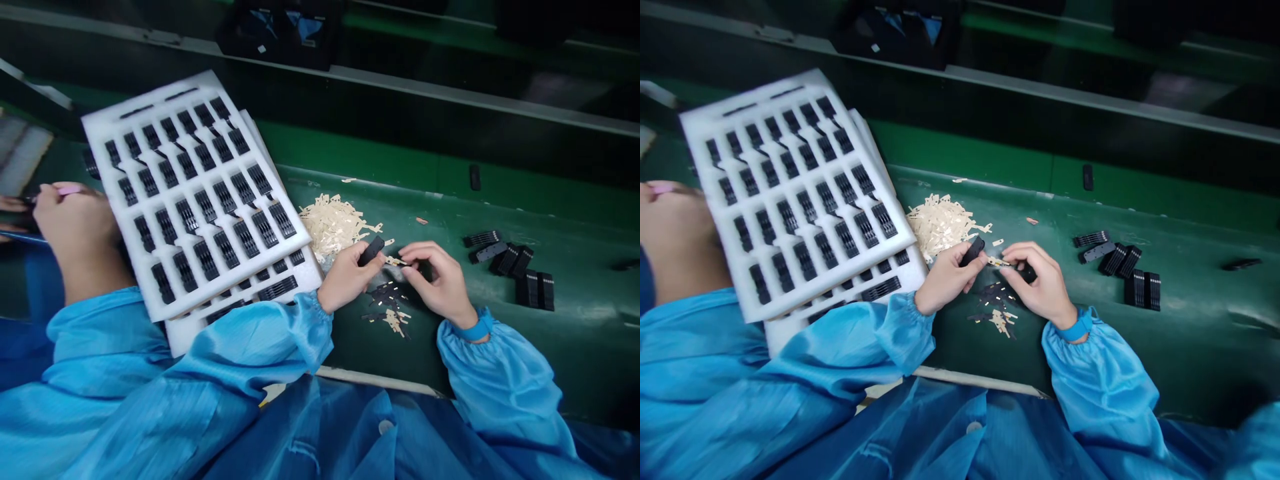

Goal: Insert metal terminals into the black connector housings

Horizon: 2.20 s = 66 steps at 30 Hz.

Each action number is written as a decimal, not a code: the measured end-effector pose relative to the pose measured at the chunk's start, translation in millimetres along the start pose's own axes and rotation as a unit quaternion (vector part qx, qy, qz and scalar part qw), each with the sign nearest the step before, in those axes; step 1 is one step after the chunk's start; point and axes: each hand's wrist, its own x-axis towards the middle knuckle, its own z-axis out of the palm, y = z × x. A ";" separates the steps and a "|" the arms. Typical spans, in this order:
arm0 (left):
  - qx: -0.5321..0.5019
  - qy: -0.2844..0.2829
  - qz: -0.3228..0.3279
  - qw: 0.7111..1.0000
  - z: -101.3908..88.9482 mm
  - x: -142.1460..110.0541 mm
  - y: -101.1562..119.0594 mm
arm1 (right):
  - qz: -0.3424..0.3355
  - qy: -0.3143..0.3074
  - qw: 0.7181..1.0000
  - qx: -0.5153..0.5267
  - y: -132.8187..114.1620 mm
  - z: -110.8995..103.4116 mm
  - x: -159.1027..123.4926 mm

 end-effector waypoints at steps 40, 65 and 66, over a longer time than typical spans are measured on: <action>0.092 0.071 0.122 0.986 -2.0 2.2 -7.7 | 0.161 0.078 0.982 0.066 -1.6 25.1 -4.2; 0.218 0.022 0.136 0.966 -2.1 -3.0 -13.9 | 0.087 0.006 0.996 -0.006 -11.1 23.6 -1.1; 0.205 0.015 0.129 0.970 -2.0 -2.4 -13.4 | 0.089 0.007 0.996 -0.002 -10.1 23.5 -1.1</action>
